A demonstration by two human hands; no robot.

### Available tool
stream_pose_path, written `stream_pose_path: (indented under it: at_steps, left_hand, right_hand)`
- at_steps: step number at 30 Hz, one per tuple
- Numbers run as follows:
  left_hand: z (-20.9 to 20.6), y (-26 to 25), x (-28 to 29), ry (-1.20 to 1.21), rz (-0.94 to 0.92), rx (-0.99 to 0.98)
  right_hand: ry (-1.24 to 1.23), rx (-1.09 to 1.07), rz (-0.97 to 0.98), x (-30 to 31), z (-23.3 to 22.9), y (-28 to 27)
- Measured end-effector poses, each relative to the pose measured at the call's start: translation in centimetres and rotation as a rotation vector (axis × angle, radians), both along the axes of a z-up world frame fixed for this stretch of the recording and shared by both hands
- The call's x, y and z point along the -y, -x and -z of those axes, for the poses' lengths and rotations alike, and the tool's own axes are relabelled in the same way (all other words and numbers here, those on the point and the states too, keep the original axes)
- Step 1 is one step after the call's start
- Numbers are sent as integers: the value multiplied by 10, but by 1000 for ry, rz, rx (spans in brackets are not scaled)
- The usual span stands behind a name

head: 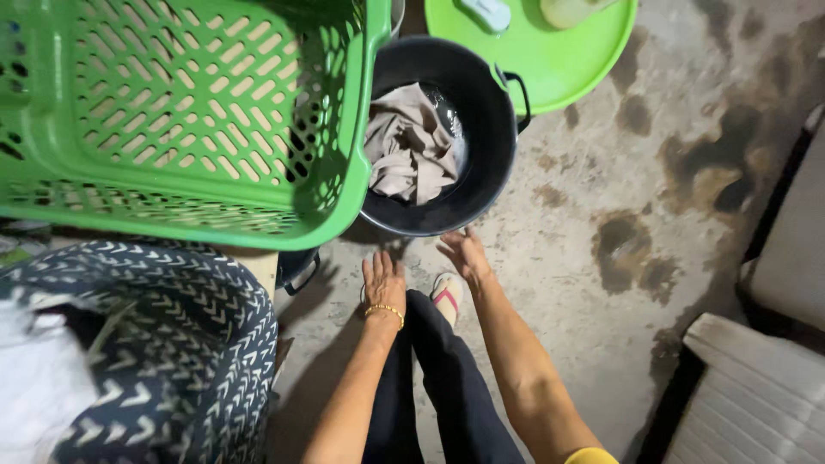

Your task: The person sorts various clothing items into different colored plastic baskets and a black bucket in a laundry shop.

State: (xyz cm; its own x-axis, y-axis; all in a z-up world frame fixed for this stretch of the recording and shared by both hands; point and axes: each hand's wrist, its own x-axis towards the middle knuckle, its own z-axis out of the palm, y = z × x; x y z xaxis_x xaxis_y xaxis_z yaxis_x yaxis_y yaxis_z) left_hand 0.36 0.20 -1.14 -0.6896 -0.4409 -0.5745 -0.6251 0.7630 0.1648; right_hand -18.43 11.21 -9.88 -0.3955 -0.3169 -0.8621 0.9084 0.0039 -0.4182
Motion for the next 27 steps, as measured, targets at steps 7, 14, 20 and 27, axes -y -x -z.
stream_pose_path:
  at_steps: [7, 14, 20, 27]
  left_hand:
    - [-107, -12, -60, -132, -54, -50]
    - [-289, -53, -83, -208, -439, -410]
    - [-446, -136, -46, 57, -755, -812]
    - [-514, -265, 26, 469, -942, -1045]
  right_hand:
    - [-123, -90, -194, -73, -115, -45]
    - [143, -559, -704, -62, -313, -122]
    - [331, -884, -1074, 26, -488, -157]
    - [525, -1187, -1198, 132, -606, -262]
